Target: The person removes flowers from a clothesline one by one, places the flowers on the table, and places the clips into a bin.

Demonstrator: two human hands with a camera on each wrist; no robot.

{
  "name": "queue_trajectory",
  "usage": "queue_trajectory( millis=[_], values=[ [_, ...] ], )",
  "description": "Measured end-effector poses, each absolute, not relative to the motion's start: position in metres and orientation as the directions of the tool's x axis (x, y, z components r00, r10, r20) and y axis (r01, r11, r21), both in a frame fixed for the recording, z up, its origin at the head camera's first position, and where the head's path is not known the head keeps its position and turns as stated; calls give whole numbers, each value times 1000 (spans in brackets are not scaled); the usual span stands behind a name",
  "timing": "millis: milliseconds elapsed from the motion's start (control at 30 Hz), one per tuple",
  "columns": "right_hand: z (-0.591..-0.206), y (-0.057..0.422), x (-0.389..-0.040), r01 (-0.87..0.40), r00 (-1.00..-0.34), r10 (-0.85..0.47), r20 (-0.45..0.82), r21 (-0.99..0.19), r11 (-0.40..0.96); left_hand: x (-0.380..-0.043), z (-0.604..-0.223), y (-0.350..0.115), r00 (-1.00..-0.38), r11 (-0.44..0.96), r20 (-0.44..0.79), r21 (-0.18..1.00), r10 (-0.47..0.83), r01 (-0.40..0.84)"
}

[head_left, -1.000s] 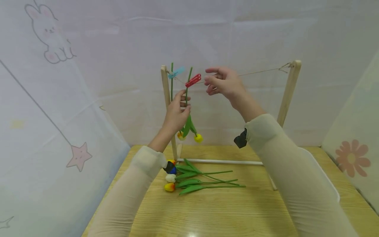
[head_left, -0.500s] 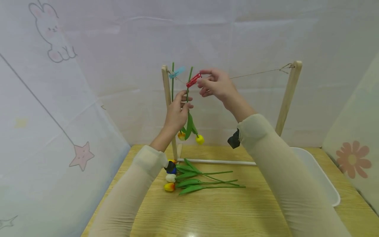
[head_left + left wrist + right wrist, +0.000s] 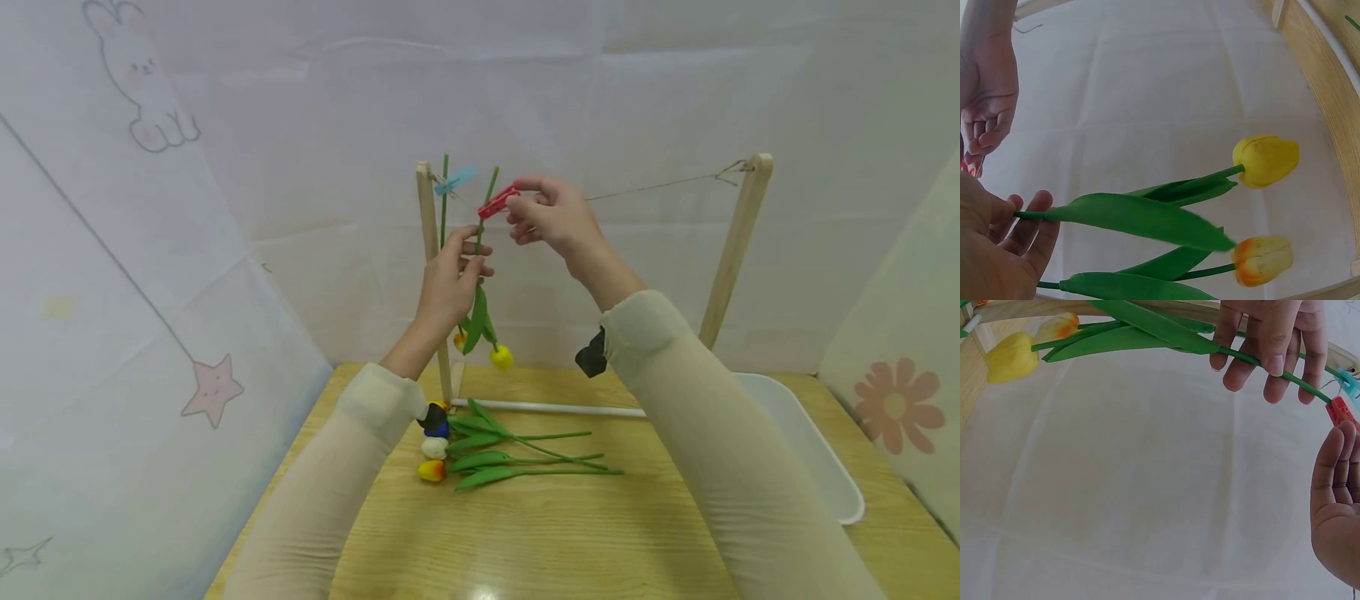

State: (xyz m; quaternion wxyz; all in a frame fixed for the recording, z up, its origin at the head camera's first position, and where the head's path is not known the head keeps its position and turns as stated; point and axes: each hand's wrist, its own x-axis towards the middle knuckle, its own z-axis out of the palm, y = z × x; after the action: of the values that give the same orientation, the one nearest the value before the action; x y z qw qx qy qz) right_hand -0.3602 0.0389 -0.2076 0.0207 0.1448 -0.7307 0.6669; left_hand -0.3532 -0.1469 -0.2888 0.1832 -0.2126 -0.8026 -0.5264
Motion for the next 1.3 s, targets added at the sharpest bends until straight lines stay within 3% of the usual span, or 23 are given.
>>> queue_trajectory(
  millis=[733,1300],
  values=[
    [-211,35,-358,-235,-965,-128,227,-971,50,-352,-293,-146,-814,350,569,743,117,570],
    [-217,30,-354,-323,-943,-67,325,-946,-41,-352,-290,-148,-822,341,561,756,102,558]
  ],
)
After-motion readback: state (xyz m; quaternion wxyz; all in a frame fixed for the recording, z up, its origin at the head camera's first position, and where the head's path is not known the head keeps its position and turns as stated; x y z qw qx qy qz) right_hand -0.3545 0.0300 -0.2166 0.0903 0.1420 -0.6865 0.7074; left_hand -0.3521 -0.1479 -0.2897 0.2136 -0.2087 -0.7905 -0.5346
